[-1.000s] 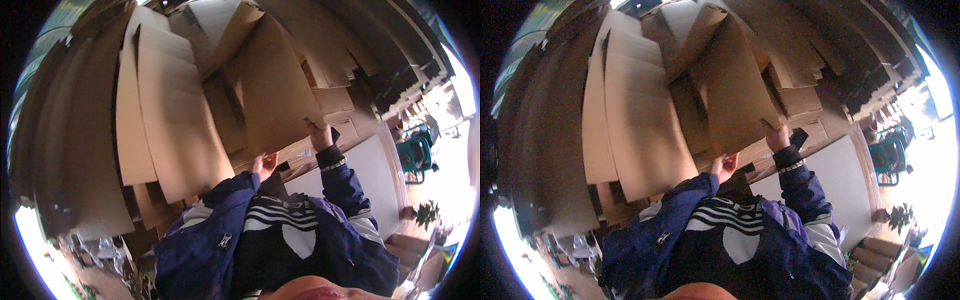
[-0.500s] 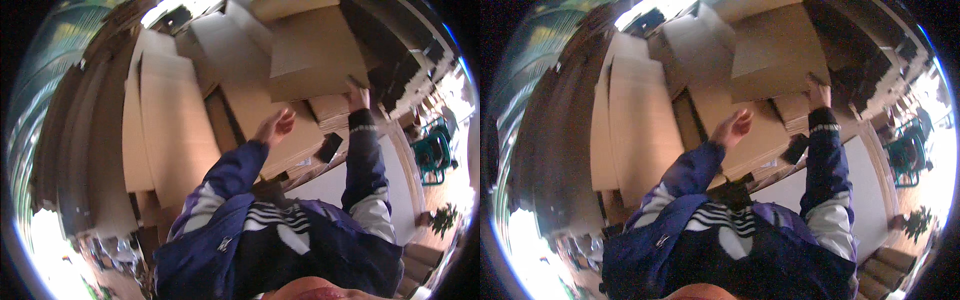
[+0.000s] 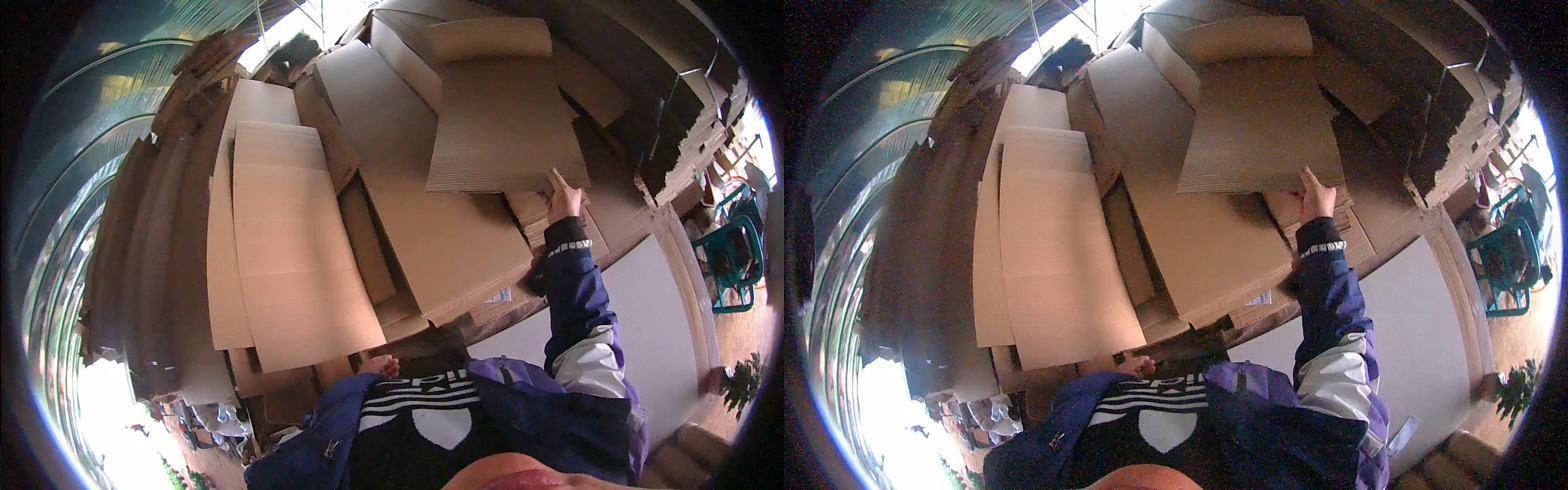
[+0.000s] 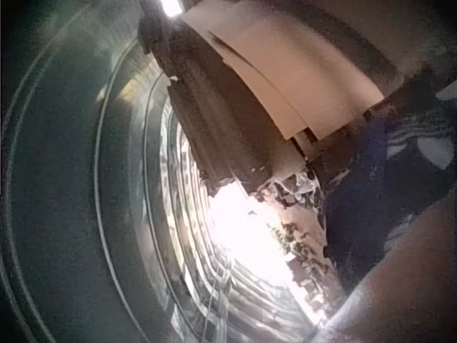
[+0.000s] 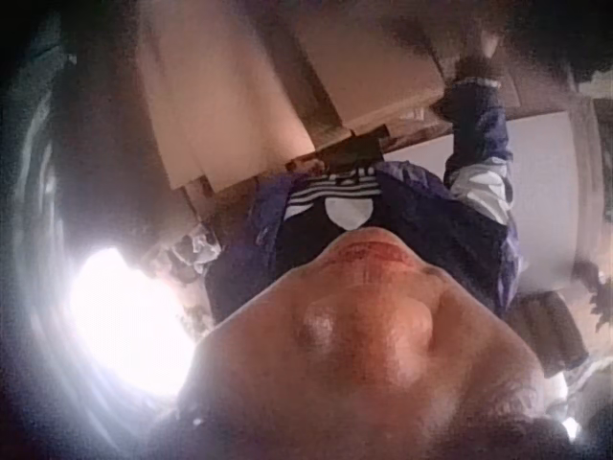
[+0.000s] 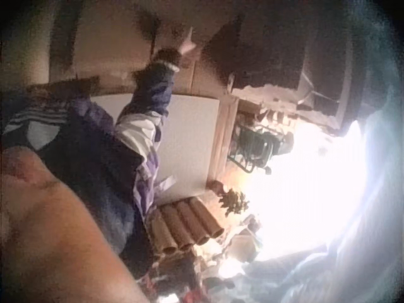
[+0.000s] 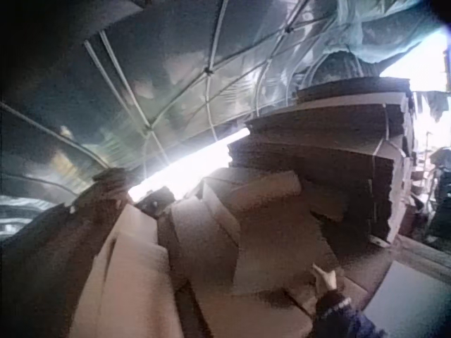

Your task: The person selects a flat cardboard sheet, places a potted plant on it, and rolls the cardboard around the pot to form a protective sleeve. They then use a handheld tape dispenser to secure the seam of the cardboard roll.

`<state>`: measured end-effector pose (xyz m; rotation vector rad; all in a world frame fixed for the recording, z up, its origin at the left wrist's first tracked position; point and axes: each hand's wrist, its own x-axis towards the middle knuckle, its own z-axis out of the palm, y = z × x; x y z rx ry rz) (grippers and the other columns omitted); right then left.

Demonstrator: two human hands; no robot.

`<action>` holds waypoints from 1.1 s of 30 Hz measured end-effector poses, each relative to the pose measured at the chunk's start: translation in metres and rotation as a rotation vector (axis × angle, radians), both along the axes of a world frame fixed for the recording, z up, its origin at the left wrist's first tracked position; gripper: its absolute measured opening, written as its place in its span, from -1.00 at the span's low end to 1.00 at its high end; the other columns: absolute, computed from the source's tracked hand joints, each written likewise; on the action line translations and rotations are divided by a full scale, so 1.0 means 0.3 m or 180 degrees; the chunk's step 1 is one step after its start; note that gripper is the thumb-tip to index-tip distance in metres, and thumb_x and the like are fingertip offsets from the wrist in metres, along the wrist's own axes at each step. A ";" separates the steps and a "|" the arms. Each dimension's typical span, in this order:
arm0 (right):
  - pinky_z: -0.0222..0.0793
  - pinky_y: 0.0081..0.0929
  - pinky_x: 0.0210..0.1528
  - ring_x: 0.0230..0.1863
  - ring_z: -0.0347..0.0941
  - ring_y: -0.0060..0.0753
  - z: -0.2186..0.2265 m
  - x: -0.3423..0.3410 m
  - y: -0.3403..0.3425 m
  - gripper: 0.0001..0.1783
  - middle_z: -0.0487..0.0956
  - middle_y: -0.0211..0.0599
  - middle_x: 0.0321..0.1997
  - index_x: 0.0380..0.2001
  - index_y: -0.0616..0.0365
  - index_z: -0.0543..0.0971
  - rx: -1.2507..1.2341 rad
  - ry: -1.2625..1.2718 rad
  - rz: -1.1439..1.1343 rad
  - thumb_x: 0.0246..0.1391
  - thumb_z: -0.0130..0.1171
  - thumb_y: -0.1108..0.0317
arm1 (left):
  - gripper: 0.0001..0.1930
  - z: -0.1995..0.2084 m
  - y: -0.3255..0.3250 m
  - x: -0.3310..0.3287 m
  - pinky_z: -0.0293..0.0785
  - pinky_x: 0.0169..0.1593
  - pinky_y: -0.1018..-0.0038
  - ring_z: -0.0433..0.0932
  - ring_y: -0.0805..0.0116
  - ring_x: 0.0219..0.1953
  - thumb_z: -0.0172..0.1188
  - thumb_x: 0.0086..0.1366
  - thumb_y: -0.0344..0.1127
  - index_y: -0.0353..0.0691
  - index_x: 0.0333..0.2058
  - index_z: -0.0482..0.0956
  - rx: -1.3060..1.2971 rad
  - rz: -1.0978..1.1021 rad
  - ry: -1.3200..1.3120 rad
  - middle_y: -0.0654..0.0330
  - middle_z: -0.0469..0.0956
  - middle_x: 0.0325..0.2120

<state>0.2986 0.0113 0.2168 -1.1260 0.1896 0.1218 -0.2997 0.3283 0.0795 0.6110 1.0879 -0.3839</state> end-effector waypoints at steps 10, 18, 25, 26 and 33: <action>0.54 -0.20 -0.16 -0.19 0.57 -0.13 -0.072 0.582 -0.265 -0.52 0.62 -0.18 -0.17 -0.04 0.10 0.52 -0.3110 -0.0552 -0.0840 -0.03 0.38 0.18 | -0.67 0.093 -0.155 0.044 0.60 -0.16 0.31 0.62 0.30 -0.19 0.13 0.41 -0.10 -0.14 0.02 0.45 0.1090 -0.0423 -0.0326 0.17 0.59 -0.14; 0.45 -0.28 -0.03 -0.08 0.48 -0.21 -0.338 -0.129 -0.137 -0.32 0.53 -0.17 -0.01 0.17 0.30 0.34 0.0092 -0.0702 -0.0920 0.04 0.37 0.28 | -0.74 0.203 -0.090 -0.064 0.65 -0.22 0.30 0.64 0.22 -0.27 0.17 0.37 -0.30 -0.18 -0.02 0.43 0.1691 0.0642 -0.0227 0.04 0.57 -0.15; 0.51 -0.45 -0.14 -0.14 0.54 -0.39 -0.393 -1.077 0.314 -0.54 0.57 -0.29 -0.11 0.14 0.14 0.45 -0.1065 -0.1125 0.4378 0.14 0.19 0.42 | -0.65 0.277 0.071 -0.186 0.55 -0.27 0.49 0.59 0.41 -0.27 0.20 0.34 -0.18 -0.23 -0.01 0.43 0.2581 0.0804 -0.0692 0.12 0.55 -0.25; 0.50 -0.42 -0.10 -0.10 0.52 -0.40 -0.361 -1.127 0.359 -0.53 0.57 -0.27 -0.10 0.13 0.14 0.46 -0.0622 -0.1026 0.4690 0.13 0.22 0.41 | -0.59 0.291 0.096 -0.193 0.55 -0.18 0.48 0.58 0.41 -0.17 0.19 0.35 -0.12 -0.28 0.03 0.43 0.2691 0.0723 -0.0498 0.07 0.54 -0.12; 0.37 -0.18 0.19 0.22 0.37 0.01 -0.019 -1.373 0.677 -0.20 0.42 0.02 0.19 0.28 0.12 0.28 -0.2745 -0.3237 0.4750 0.01 0.35 0.14 | -0.50 0.379 0.219 -0.117 0.43 0.10 0.41 0.47 0.31 0.10 0.18 0.36 -0.06 -0.46 0.00 0.53 0.4397 0.0410 -0.0272 0.03 0.50 0.06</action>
